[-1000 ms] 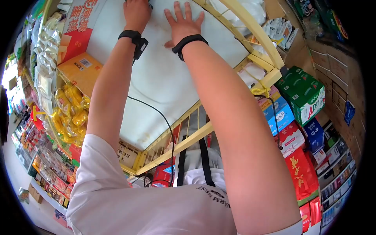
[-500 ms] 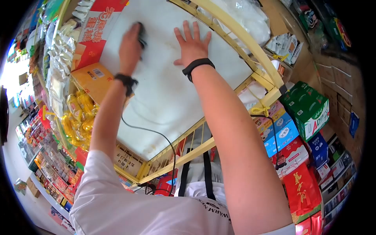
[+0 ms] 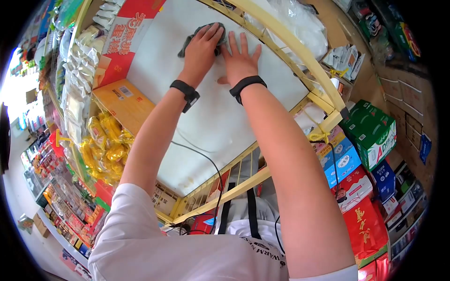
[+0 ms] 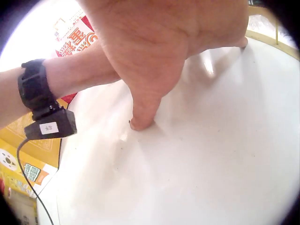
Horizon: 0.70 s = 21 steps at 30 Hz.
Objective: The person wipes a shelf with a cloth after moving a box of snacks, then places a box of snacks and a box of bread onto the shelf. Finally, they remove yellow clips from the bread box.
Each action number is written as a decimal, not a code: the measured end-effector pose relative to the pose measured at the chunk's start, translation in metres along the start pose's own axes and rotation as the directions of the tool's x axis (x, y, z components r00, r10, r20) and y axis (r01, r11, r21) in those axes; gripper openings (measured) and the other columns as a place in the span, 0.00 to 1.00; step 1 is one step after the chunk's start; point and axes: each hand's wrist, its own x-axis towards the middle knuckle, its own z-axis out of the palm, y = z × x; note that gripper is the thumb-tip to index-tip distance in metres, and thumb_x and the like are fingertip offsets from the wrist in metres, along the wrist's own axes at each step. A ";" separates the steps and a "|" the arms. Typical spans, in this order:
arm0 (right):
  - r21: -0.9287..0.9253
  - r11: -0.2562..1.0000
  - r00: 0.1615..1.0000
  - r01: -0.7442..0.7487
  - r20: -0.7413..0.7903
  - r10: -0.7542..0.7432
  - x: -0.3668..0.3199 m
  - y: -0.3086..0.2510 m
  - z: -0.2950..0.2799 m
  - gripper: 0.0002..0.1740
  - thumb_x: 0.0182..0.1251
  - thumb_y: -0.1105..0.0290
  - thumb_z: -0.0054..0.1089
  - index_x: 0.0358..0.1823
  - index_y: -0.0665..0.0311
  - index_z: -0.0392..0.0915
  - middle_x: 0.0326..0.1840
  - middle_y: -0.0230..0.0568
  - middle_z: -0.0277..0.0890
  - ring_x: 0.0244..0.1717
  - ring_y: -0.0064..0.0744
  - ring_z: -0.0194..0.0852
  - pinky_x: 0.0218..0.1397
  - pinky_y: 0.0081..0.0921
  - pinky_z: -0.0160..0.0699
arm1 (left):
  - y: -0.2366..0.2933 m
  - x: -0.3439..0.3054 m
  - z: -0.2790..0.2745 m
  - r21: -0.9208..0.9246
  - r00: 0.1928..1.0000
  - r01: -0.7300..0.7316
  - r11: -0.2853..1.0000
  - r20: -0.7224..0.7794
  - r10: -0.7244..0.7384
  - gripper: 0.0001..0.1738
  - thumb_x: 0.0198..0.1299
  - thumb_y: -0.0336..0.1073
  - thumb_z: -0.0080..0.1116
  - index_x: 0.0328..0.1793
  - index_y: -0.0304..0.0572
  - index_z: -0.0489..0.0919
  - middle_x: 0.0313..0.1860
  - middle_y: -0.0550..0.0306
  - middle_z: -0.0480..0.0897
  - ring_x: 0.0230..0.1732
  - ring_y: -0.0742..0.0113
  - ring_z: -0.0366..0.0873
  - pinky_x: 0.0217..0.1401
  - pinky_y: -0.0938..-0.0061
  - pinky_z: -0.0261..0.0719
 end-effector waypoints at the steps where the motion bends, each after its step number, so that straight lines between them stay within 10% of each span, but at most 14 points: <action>1: 0.019 1.000 1.000 0.004 -0.012 -0.004 -0.001 0.000 0.000 0.71 0.48 0.42 0.82 0.89 0.40 0.41 0.93 0.38 0.27 0.91 0.53 0.20 0.81 0.78 0.35 | -0.010 0.004 -0.003 -0.015 1.000 -0.011 1.000 0.021 0.011 0.22 0.60 0.26 0.56 0.61 0.44 0.81 0.68 0.55 0.80 0.68 0.53 0.77 0.63 0.60 0.82; 4: 0.037 0.999 0.999 0.007 -0.035 -0.006 -0.002 -0.001 -0.001 0.70 0.49 0.42 0.82 0.88 0.39 0.42 0.93 0.37 0.28 0.91 0.52 0.21 0.82 0.78 0.35 | -0.053 0.037 -0.008 -0.016 0.938 0.335 0.942 0.094 -0.333 0.29 0.60 0.23 0.53 0.69 0.48 0.79 0.70 0.51 0.80 0.69 0.47 0.77 0.68 0.56 0.79; 8: 0.034 0.999 0.999 0.011 -0.032 -0.010 -0.004 0.000 0.002 0.68 0.51 0.42 0.81 0.88 0.38 0.43 0.93 0.36 0.28 0.92 0.50 0.22 0.82 0.77 0.35 | -0.096 0.074 0.005 -0.126 0.842 0.486 0.865 -0.198 -0.502 0.26 0.61 0.21 0.52 0.66 0.38 0.79 0.61 0.39 0.84 0.61 0.41 0.81 0.65 0.55 0.80; 18: 0.028 1.000 1.000 0.005 -0.013 -0.005 -0.005 -0.001 -0.003 0.68 0.52 0.42 0.80 0.89 0.41 0.43 0.93 0.38 0.27 0.91 0.52 0.22 0.81 0.78 0.35 | -0.029 0.032 0.009 -0.004 0.998 -0.051 0.999 -0.025 0.051 0.25 0.60 0.25 0.55 0.65 0.43 0.81 0.67 0.55 0.82 0.68 0.55 0.79 0.66 0.63 0.81; 21: 0.024 1.000 1.000 0.012 0.010 -0.012 -0.005 -0.002 -0.001 0.68 0.52 0.42 0.80 0.89 0.40 0.43 0.93 0.38 0.27 0.91 0.52 0.21 0.81 0.78 0.34 | -0.067 0.046 0.000 -0.041 0.995 0.095 0.995 0.032 -0.094 0.29 0.59 0.23 0.54 0.69 0.48 0.80 0.70 0.58 0.81 0.70 0.53 0.77 0.69 0.63 0.80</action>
